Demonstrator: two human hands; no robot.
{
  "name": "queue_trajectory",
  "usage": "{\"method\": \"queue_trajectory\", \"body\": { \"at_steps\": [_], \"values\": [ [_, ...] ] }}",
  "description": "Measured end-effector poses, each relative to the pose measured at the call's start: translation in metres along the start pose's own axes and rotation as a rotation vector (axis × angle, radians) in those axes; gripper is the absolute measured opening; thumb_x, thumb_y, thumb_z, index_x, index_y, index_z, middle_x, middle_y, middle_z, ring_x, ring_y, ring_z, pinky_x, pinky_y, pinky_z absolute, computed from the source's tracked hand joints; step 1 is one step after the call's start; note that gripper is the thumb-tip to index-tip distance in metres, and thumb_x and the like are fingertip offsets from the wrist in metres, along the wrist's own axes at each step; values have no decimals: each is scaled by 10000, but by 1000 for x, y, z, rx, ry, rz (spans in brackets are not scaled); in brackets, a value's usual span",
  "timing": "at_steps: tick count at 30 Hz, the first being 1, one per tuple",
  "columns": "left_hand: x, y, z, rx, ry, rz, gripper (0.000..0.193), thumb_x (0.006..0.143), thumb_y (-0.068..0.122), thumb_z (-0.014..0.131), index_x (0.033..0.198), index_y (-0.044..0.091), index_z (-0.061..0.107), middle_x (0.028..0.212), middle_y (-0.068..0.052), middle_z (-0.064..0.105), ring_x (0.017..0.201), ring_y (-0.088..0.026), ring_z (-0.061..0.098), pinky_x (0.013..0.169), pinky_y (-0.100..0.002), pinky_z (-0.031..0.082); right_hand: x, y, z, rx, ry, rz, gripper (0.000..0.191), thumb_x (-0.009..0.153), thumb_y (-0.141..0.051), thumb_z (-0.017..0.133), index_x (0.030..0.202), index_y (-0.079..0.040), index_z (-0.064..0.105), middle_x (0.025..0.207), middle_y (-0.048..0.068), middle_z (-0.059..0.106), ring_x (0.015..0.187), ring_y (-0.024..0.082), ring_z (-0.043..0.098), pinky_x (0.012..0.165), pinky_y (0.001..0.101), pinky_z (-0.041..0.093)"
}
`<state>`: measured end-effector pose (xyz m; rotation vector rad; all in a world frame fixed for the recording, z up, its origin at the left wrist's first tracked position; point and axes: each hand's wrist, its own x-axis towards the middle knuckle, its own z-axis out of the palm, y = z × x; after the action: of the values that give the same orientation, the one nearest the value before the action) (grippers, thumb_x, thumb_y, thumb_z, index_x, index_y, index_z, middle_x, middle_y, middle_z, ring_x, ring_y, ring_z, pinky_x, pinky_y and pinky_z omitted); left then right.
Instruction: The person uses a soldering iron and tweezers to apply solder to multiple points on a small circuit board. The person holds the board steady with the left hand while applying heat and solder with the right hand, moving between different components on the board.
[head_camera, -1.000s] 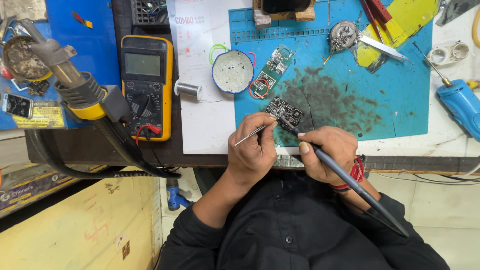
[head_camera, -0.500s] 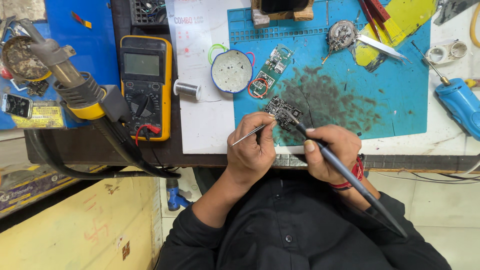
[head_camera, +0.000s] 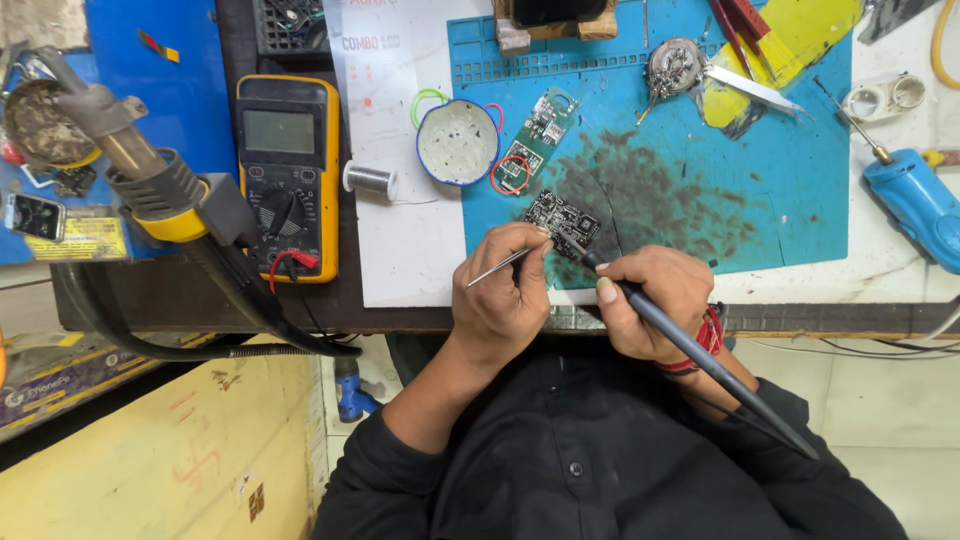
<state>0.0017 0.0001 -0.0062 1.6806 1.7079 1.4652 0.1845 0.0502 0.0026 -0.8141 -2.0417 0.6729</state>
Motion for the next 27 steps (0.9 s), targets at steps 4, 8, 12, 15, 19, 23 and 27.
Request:
{"method": "queue_trajectory", "body": {
  "at_steps": [4,8,12,15,19,23,27],
  "values": [
    [2,-1,1,9,10,10,188,969,-22,693,1087,41,561,1019,-110,703,917,-295,732,793,-368,600,2,0,0,-7,-7,-25,81,889,-58,690,933,-21,632,716,102,631,599,258,617,598,359,484],
    [0,-1,0,3,1,5,184,975,-20,694,1088,36,560,1014,-114,699,914,-295,728,788,-368,597,0,0,0,0,-8,3,77,879,-49,692,921,-18,635,686,93,612,576,252,601,580,359,467],
    [2,-2,0,-1,-3,-1,176,977,-16,690,1088,40,565,1015,-114,702,917,-298,731,785,-367,596,-1,3,1,2,-4,-11,78,885,-51,687,933,-19,634,692,90,611,592,254,609,594,360,478],
    [1,0,0,-2,2,0,175,980,-13,690,1088,40,563,1013,-114,698,913,-298,729,789,-369,596,-3,2,-1,-18,-4,-5,92,866,-51,695,938,-22,645,680,91,608,581,257,605,582,363,471],
    [2,-1,0,-11,3,2,176,983,-16,683,1098,40,562,1024,-115,702,933,-304,731,800,-370,599,4,-2,-3,-23,-8,-35,186,966,-35,669,1147,-4,641,878,102,711,748,265,702,658,335,547],
    [3,-1,-1,-36,13,-10,178,980,-16,686,1096,39,562,1039,-122,702,938,-305,733,798,-366,599,21,-9,3,-226,-38,-53,322,901,-22,714,1219,-23,662,1075,143,723,946,333,697,858,406,530],
    [0,-2,0,-58,57,-36,164,988,-13,681,1100,36,573,1079,-131,702,960,-295,734,827,-352,602,33,-16,6,-302,-143,-39,434,800,-111,743,1210,-3,647,1200,167,714,1117,380,653,1007,485,447]
  ]
}}
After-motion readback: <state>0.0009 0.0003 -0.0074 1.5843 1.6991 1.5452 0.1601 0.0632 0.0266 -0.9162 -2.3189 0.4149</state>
